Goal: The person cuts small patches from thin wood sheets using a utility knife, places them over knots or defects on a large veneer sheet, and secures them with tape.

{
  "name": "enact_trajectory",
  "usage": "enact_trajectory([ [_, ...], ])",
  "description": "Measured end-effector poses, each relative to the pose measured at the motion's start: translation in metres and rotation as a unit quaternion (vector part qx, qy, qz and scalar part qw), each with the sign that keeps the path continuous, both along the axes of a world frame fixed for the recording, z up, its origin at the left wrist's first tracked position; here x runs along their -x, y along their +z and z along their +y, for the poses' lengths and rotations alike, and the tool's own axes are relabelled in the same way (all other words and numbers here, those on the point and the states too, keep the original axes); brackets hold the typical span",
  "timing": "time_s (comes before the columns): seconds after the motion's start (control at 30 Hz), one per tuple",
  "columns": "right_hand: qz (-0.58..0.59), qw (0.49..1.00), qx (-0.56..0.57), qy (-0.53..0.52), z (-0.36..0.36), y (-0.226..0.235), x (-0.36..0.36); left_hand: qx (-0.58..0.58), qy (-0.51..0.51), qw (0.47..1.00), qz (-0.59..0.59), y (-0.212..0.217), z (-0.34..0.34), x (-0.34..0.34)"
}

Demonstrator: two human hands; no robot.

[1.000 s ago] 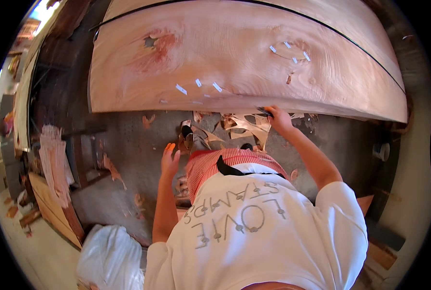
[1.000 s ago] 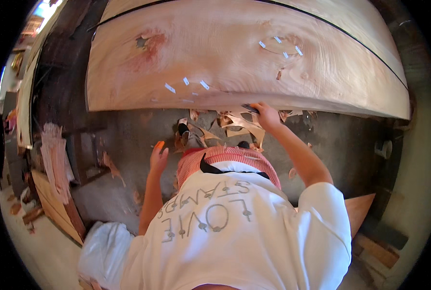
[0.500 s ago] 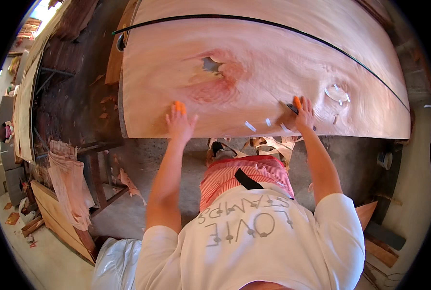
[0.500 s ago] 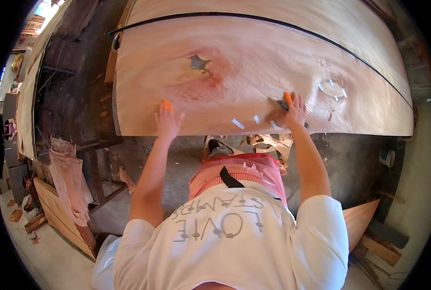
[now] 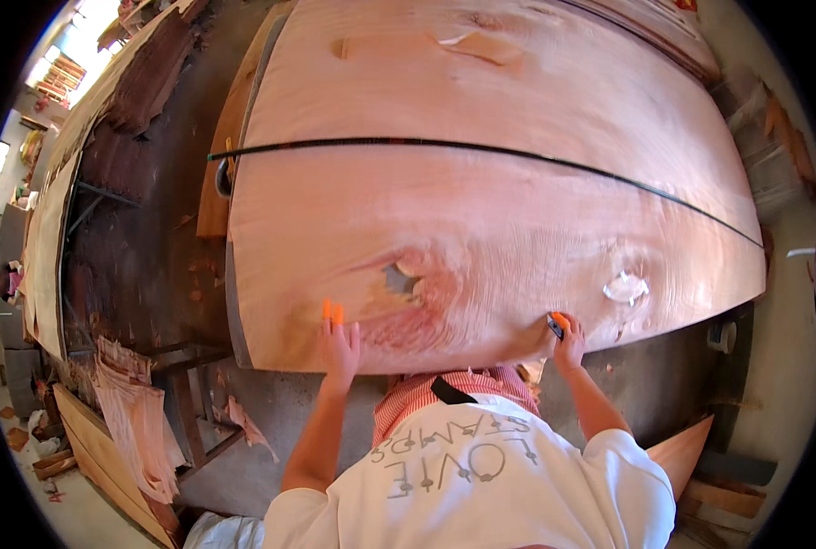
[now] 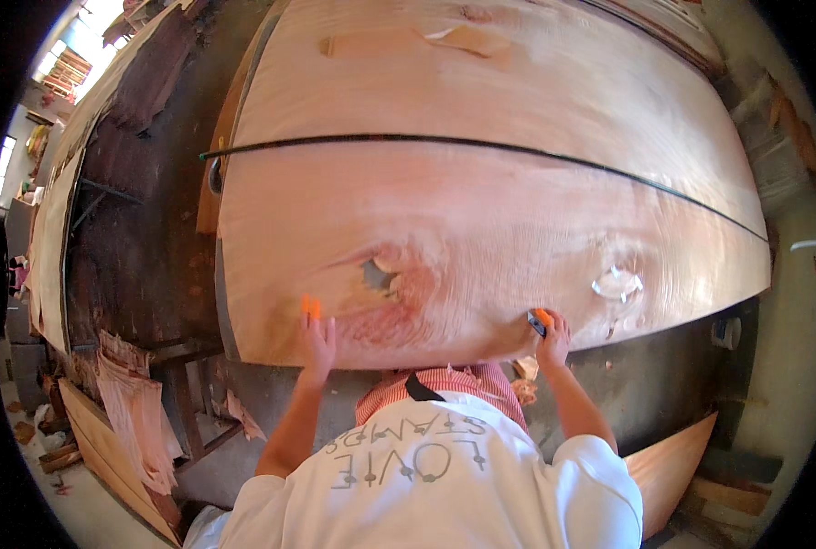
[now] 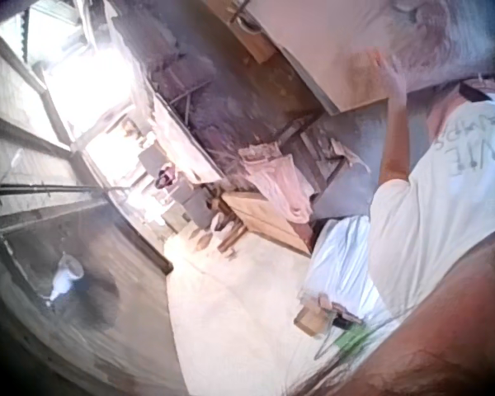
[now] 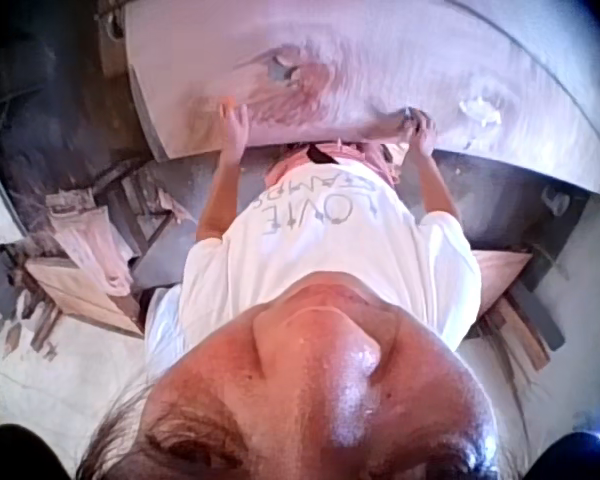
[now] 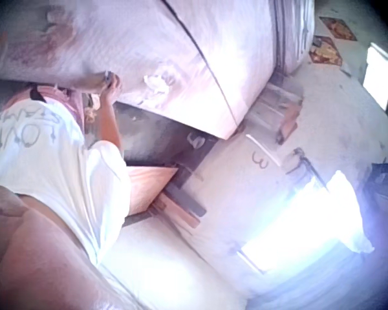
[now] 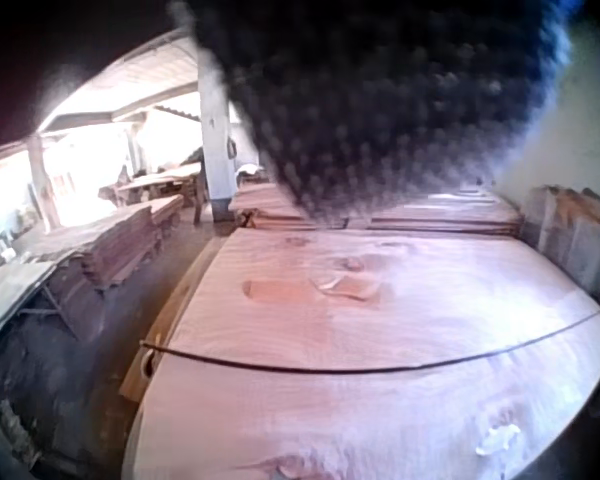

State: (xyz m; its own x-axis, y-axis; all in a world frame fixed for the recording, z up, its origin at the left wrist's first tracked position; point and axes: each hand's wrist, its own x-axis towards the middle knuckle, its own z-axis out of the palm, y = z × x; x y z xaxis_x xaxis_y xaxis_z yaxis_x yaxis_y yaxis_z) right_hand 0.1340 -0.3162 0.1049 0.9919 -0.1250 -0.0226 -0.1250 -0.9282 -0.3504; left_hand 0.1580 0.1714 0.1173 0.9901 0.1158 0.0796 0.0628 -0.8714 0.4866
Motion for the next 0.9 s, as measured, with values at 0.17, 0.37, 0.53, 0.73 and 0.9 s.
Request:
enact_trajectory([
  [0.17, -0.066, 0.958, -0.278, 0.021, 0.008, 0.013, -0.122, -0.065, 0.134, 0.988, -0.044, -0.021, -0.025, -0.157],
  [0.37, 0.092, 0.896, -0.430, 0.062, 0.082, 0.034, -0.342, -0.156, 0.223, 0.962, 0.021, -0.034, -0.045, -0.202],
  [0.53, 0.099, 0.888, -0.449, 0.000, 0.147, 0.000, -0.538, -0.121, 0.223, 0.966, 0.054, -0.036, -0.045, -0.205],
  [0.73, -0.152, 0.981, -0.120, 0.002, 0.173, -0.053, -0.722, -0.124, 0.188, 0.973, 0.046, -0.040, -0.050, -0.223],
  [0.9, -0.094, 0.992, -0.063, 0.057, 0.197, -0.032, -0.722, -0.109, 0.196, 0.974, 0.037, -0.038, -0.051, -0.225],
])
